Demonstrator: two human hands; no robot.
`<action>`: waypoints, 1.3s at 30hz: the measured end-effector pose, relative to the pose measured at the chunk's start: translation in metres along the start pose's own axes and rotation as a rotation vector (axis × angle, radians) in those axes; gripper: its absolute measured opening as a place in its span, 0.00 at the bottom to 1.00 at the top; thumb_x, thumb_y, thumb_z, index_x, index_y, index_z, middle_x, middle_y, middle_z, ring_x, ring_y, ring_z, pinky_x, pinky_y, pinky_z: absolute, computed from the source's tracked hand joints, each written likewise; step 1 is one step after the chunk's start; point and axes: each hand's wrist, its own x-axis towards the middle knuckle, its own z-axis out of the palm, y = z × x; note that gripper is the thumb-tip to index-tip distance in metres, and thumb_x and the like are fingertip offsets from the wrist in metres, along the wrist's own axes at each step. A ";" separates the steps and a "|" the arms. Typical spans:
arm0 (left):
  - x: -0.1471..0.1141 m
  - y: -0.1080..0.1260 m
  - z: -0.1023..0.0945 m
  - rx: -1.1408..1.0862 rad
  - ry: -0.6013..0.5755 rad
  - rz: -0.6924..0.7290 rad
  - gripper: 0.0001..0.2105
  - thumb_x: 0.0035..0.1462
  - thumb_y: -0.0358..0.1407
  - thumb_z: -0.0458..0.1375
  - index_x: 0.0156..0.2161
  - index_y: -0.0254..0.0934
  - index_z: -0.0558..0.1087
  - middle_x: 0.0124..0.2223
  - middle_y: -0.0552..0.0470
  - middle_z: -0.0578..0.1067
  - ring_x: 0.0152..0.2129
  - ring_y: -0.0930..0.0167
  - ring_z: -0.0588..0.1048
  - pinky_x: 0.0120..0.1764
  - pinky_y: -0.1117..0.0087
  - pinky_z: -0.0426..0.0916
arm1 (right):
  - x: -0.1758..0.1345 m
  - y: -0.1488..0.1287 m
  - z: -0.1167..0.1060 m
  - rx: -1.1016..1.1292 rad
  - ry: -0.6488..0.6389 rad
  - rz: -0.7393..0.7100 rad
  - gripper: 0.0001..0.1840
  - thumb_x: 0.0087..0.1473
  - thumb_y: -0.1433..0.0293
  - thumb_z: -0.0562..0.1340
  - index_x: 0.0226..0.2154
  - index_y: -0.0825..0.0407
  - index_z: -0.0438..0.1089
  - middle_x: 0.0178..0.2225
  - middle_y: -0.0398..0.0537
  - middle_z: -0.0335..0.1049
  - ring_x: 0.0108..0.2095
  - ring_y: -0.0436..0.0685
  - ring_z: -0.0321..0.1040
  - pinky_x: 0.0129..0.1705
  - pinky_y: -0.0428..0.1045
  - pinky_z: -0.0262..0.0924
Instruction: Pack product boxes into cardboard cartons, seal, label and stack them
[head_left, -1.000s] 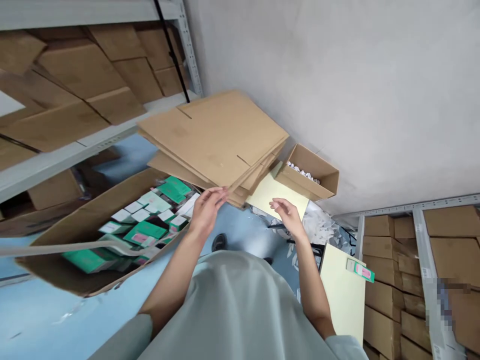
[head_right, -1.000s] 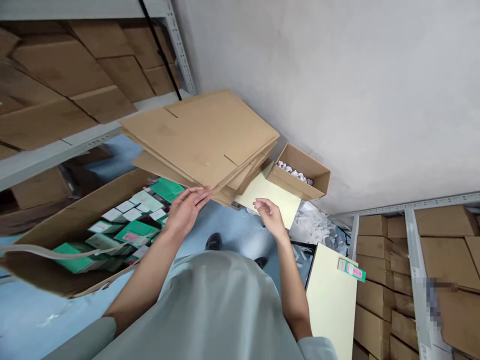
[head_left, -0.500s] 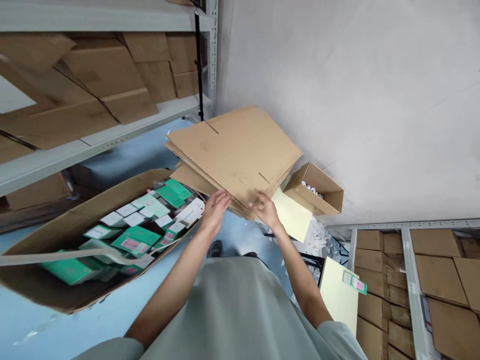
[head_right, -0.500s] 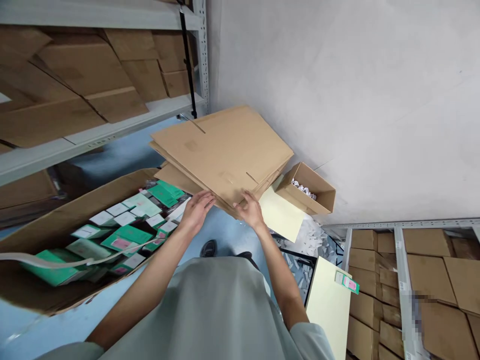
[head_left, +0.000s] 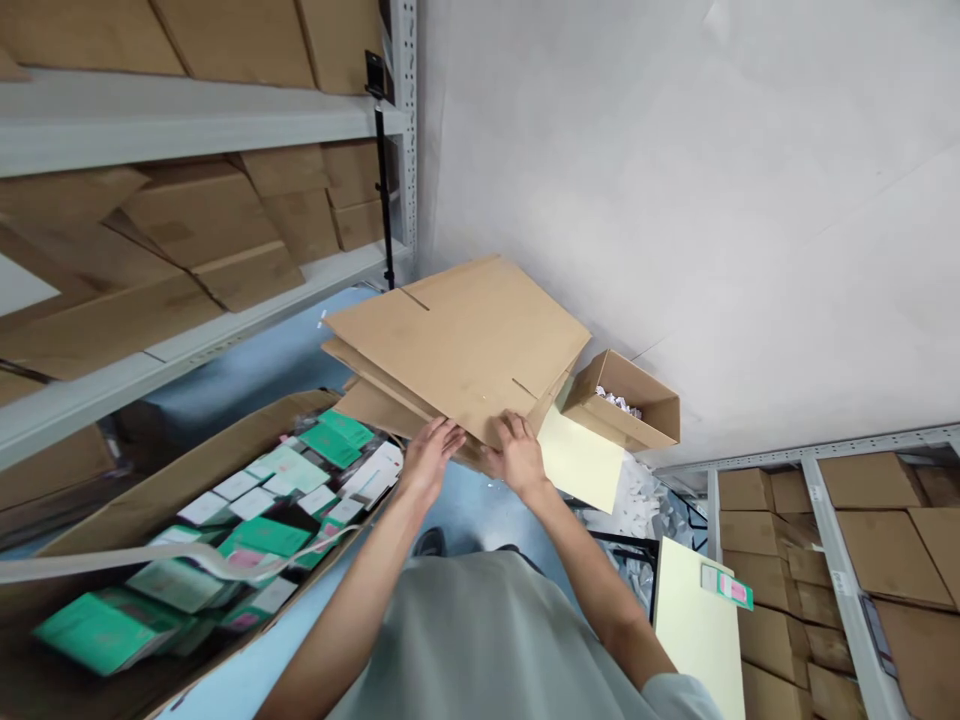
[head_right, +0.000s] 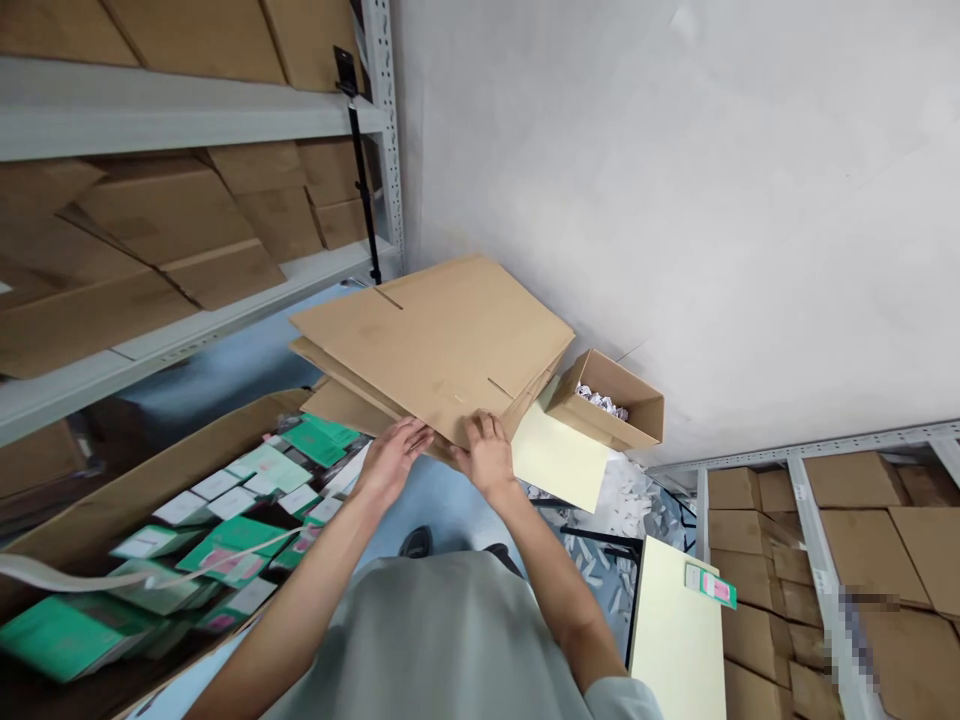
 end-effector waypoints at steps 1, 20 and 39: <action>0.001 0.003 0.002 -0.003 -0.009 0.007 0.16 0.50 0.36 0.76 0.42 0.39 0.78 0.37 0.51 0.83 0.33 0.69 0.83 0.44 0.66 0.81 | -0.001 -0.002 -0.004 -0.016 0.012 -0.009 0.34 0.74 0.62 0.67 0.76 0.54 0.67 0.78 0.67 0.61 0.79 0.72 0.57 0.79 0.66 0.59; -0.005 0.066 0.050 -0.005 -0.168 0.182 0.13 0.47 0.34 0.76 0.37 0.41 0.77 0.44 0.50 0.87 0.48 0.62 0.85 0.61 0.56 0.79 | -0.046 -0.022 -0.071 0.048 0.275 -0.159 0.31 0.76 0.49 0.64 0.71 0.48 0.74 0.74 0.60 0.69 0.73 0.67 0.66 0.73 0.63 0.68; -0.078 -0.012 0.162 0.497 -0.706 -0.139 0.24 0.43 0.47 0.79 0.45 0.45 0.81 0.45 0.48 0.88 0.52 0.53 0.86 0.58 0.56 0.83 | -0.319 0.246 -0.182 0.310 1.341 0.876 0.45 0.60 0.37 0.65 0.62 0.55 0.77 0.65 0.71 0.77 0.68 0.73 0.71 0.75 0.71 0.60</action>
